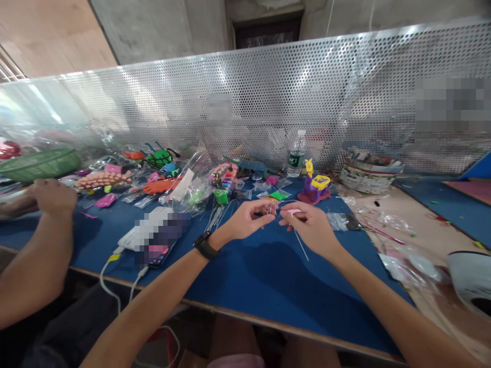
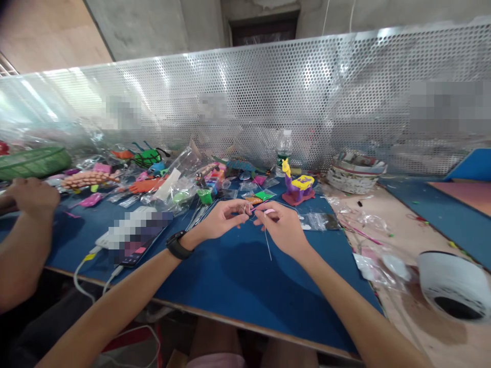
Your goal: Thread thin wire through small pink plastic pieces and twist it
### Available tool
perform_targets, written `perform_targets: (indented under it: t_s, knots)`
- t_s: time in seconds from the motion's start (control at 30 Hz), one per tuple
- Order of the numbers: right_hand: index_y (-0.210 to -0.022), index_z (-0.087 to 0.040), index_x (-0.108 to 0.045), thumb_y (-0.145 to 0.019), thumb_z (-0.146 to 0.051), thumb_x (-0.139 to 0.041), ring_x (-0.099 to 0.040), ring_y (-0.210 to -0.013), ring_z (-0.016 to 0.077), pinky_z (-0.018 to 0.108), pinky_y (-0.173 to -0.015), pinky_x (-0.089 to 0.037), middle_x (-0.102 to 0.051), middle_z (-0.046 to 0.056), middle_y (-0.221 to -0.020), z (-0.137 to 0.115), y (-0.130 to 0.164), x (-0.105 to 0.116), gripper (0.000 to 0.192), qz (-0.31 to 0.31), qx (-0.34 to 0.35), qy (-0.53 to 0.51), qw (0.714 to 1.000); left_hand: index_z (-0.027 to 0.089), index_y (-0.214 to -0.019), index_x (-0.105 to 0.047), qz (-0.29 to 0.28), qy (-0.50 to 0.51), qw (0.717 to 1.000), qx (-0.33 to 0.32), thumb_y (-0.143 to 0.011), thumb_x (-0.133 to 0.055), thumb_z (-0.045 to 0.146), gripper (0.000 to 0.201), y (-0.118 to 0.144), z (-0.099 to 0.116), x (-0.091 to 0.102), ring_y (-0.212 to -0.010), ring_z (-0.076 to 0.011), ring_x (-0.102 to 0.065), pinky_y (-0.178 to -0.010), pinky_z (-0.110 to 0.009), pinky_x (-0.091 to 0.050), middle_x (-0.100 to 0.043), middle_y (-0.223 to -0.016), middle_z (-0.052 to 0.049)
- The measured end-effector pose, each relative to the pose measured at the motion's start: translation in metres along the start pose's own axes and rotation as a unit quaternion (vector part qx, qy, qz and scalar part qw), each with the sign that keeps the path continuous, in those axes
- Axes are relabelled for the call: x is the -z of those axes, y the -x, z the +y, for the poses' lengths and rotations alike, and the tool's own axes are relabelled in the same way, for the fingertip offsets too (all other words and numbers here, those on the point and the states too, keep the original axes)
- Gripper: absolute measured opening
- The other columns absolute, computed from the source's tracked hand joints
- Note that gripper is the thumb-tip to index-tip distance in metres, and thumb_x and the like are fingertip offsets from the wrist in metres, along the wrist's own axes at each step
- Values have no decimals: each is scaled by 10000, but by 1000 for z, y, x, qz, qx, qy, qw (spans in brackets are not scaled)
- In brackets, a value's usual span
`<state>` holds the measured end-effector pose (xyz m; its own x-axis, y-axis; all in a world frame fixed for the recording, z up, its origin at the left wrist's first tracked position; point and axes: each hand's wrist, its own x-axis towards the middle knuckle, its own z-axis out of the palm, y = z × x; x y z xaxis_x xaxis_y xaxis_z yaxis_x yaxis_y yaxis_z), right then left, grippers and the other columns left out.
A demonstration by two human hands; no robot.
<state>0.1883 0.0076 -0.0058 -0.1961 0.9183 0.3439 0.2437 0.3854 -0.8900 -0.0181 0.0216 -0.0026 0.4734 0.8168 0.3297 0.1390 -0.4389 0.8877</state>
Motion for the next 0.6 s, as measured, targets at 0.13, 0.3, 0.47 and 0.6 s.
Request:
perform_targets:
  t_s: [0.13,0.3,0.47,0.6]
  knots:
    - [-920,-154,-731,-784,-431,-725,-582,-427,117,233,-425,-455,-720,37,-623,0,-5,0,309,-31,-112,-32,993,153,-1064,-674,-10,-40,999,-29,-888,-645,338,257,2,0,-3,-854,-154,-598,-759,-263,-511,-649,-942,-67]
    - [-906,-156,-776,-753,-431,-767,-454,-347,60,195,-362,-319,-669,6,-536,10,-8,4,315,-104,-216,-12,971,146,-1025,-674,-33,-12,999,-23,-877,-666,356,257,2,-8,-6,-832,-146,-584,-814,-287,-488,-630,-904,-49]
    - [-902,-172,-774,-802,-468,-720,-588,-432,111,212,-438,-419,-710,25,-594,19,-10,9,317,-134,-179,51,973,135,-1011,-684,-9,58,997,54,-783,-767,362,332,-3,-16,-6,-770,-131,-586,-764,-280,-490,-625,-838,-27]
    - [-812,-211,-780,-863,-461,-653,-704,-624,185,262,-583,-495,-757,39,-693,16,-6,11,286,-11,-6,220,975,129,-963,-689,30,167,974,147,-717,-826,365,367,-9,-21,-3,-756,-129,-620,-794,-314,-523,-660,-861,-42]
